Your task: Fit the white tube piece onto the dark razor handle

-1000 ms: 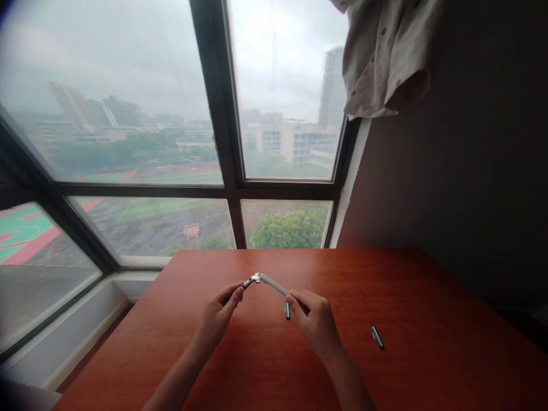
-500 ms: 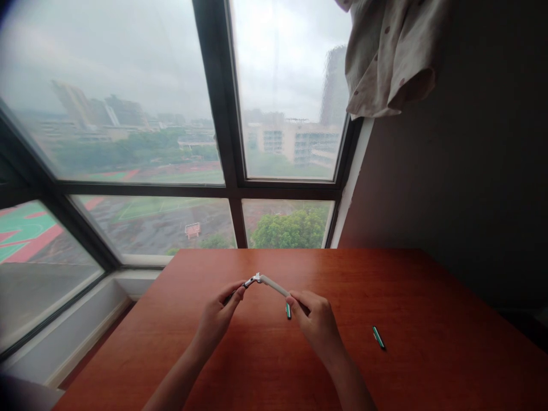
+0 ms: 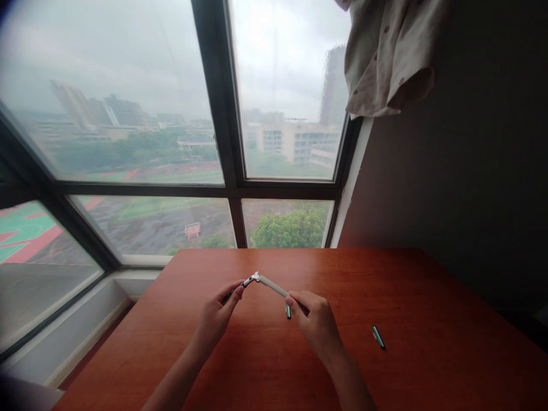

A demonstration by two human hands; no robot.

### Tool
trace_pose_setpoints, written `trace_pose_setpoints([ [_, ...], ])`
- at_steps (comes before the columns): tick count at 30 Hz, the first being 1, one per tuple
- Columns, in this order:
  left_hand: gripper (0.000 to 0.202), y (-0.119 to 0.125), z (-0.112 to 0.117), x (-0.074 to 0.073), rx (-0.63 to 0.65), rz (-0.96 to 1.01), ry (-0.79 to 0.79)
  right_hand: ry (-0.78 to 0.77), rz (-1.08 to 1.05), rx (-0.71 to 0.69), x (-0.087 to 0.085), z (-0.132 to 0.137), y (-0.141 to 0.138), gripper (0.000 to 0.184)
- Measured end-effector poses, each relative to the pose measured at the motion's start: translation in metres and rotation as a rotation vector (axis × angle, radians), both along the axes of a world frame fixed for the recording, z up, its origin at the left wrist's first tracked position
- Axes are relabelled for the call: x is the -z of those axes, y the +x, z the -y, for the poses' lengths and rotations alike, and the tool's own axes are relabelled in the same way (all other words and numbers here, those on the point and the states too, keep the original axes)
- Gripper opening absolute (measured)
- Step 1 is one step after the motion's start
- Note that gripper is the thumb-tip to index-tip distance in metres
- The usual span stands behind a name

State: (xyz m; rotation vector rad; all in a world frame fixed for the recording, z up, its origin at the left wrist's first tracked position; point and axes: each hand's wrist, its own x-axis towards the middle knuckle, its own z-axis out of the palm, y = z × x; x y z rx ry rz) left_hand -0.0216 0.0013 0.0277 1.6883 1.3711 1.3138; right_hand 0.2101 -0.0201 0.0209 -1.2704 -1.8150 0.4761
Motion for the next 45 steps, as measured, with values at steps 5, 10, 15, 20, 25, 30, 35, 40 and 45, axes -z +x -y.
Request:
trace_pose_setpoints([
  [5, 0.029, 0.0002, 0.0002, 0.0008, 0.021, -0.005, 0.004, 0.006, -0.024, -0.009, 0.0001, 0.0005, -0.0008, 0.028],
  [10, 0.029, 0.0000, 0.0001, 0.0015, 0.023, -0.015, 0.010, 0.005, -0.034, -0.004, 0.0016, -0.0006, 0.0000, 0.026],
  [15, 0.028, -0.0001, -0.0004, 0.0025, 0.037, -0.013, 0.002, -0.001, -0.010, -0.007, 0.0005, 0.0005, -0.0006, 0.028],
  [20, 0.028, -0.0010, -0.0010, 0.0041, 0.034, -0.010, 0.006, 0.007, -0.008, 0.000, 0.0013, -0.0001, -0.0001, 0.028],
  [25, 0.029, -0.0022, -0.0018, 0.0051, 0.026, -0.028, 0.023, -0.003, 0.017, 0.000, 0.0023, -0.0014, -0.0003, 0.030],
  [30, 0.029, -0.0019, -0.0019, 0.0055, 0.026, -0.041, 0.023, 0.001, 0.000, 0.007, 0.0021, -0.0006, -0.0005, 0.028],
  [35, 0.028, -0.0017, -0.0020, 0.0058, 0.022, -0.035, 0.028, 0.020, 0.023, 0.004, 0.0015, -0.0001, -0.0007, 0.030],
  [40, 0.030, -0.0008, -0.0010, 0.0043, 0.037, -0.003, -0.005, 0.034, 0.036, 0.030, 0.0030, -0.0017, -0.0005, 0.031],
  [45, 0.034, 0.0001, 0.0003, 0.0011, -0.009, 0.049, -0.067, 0.072, 0.058, 0.058, 0.0045, -0.0009, -0.0021, 0.032],
])
